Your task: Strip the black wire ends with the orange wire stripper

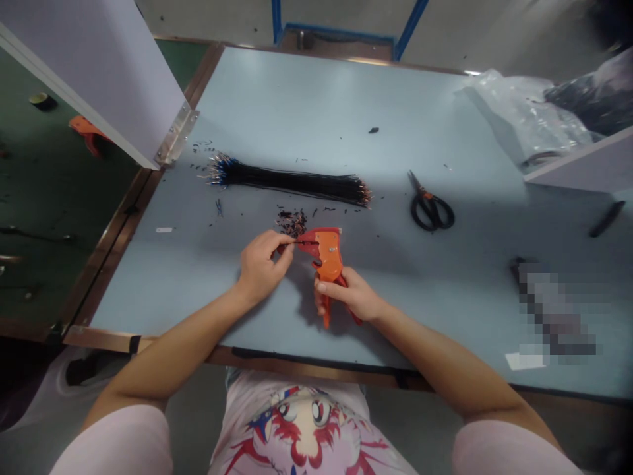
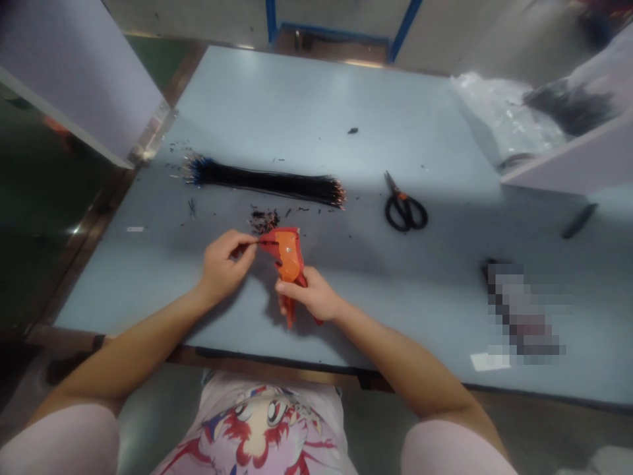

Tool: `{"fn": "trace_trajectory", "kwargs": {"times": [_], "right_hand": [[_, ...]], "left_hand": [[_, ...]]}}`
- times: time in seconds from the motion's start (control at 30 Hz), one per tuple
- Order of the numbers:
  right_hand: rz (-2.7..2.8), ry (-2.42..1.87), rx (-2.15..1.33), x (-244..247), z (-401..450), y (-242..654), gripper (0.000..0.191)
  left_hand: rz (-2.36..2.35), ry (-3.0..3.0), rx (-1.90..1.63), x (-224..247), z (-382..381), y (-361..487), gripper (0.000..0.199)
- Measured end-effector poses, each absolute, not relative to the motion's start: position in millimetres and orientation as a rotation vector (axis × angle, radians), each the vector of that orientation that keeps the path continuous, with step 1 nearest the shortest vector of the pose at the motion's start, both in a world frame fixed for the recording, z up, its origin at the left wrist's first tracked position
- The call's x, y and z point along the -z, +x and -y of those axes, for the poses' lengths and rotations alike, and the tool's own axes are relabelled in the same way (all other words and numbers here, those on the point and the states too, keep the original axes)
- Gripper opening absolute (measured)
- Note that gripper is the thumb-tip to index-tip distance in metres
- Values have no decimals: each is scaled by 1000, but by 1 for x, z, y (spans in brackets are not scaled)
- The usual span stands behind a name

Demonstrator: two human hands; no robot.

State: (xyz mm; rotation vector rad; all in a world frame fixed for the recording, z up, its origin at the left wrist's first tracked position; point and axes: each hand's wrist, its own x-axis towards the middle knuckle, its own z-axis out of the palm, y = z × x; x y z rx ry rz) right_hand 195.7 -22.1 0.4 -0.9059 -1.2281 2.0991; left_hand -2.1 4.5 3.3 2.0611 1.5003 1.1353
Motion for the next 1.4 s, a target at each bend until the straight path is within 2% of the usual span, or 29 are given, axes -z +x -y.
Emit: {"fn": "trace_trajectory", "kwargs": {"times": [0.67, 0.93, 1.1, 1.4], "right_hand": [[1176, -943, -2099, 6, 23, 197, 41], [1001, -987, -2138, 1, 23, 195, 39], [798, -1018, -2039, -4, 12, 207, 34], [1035, -953, -2241, -2, 19, 203, 28]], "left_hand": [[-1435, 2209, -1166, -9, -3, -3, 12], [-1552, 2177, -1090, -9, -5, -3, 11], [-1729, 1976, -1258, -12, -15, -17, 9], [-1607, 2081, -1134, -11, -7, -8, 10]]}}
